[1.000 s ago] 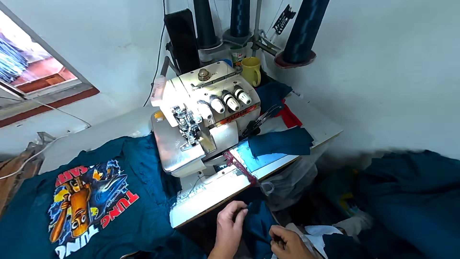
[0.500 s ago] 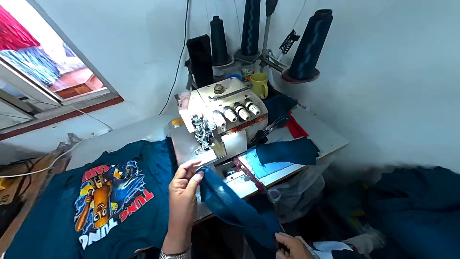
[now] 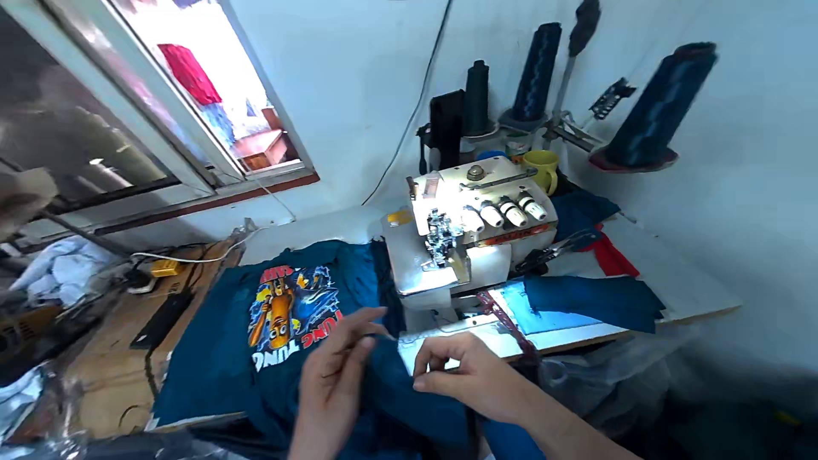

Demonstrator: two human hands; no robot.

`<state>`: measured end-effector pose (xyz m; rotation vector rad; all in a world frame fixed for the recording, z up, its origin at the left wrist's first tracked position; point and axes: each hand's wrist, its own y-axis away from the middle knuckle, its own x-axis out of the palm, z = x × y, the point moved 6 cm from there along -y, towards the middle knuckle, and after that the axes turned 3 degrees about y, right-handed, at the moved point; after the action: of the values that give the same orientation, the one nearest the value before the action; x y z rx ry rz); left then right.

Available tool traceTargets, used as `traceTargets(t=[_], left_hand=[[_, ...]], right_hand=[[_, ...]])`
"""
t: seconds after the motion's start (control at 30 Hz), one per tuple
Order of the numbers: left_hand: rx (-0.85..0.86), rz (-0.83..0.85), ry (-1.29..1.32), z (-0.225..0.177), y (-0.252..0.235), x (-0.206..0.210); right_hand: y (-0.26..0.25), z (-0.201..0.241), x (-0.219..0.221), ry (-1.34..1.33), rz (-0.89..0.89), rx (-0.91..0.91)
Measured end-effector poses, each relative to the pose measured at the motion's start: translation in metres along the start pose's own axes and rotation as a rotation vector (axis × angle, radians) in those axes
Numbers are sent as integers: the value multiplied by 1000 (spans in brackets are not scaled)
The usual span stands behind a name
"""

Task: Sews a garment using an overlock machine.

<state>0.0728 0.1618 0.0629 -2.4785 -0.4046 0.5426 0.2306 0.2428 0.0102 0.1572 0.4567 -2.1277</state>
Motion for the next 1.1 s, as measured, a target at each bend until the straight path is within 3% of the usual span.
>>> traceTargets(t=[0.07, 0.17, 0.27, 0.37, 0.5, 0.6, 0.7, 0.83, 0.93, 1.1], left_hand=[[-4, -97, -47, -5, 7, -47], [14, -94, -133, -27, 16, -88], [51, 26, -234, -45, 17, -87], [126, -31, -318, -47, 15, -88], [101, -237, -363, -34, 16, -125], [28, -287, -392, -1, 14, -141], [-91, -178, -424, 54, 2, -129], [-264, 29, -289, 142, -7, -83], [-303, 30, -190, 172, -7, -63], [-262, 1, -236, 187, -1, -58]], right_hand=[[-10, -3, 33, -11, 86, -15], [-25, 18, 75, -103, -4, -210], [-45, 48, 89, -262, -92, -343], [-59, 57, 97, -317, -10, -346], [-59, 24, 114, -123, 129, -185], [-55, 13, 122, -115, 235, -75], [-60, 8, 122, -133, 253, -21], [-78, -45, 95, 35, 69, 324], [-83, -76, 67, -68, -133, 536], [-76, -89, 72, -379, 47, 846]])
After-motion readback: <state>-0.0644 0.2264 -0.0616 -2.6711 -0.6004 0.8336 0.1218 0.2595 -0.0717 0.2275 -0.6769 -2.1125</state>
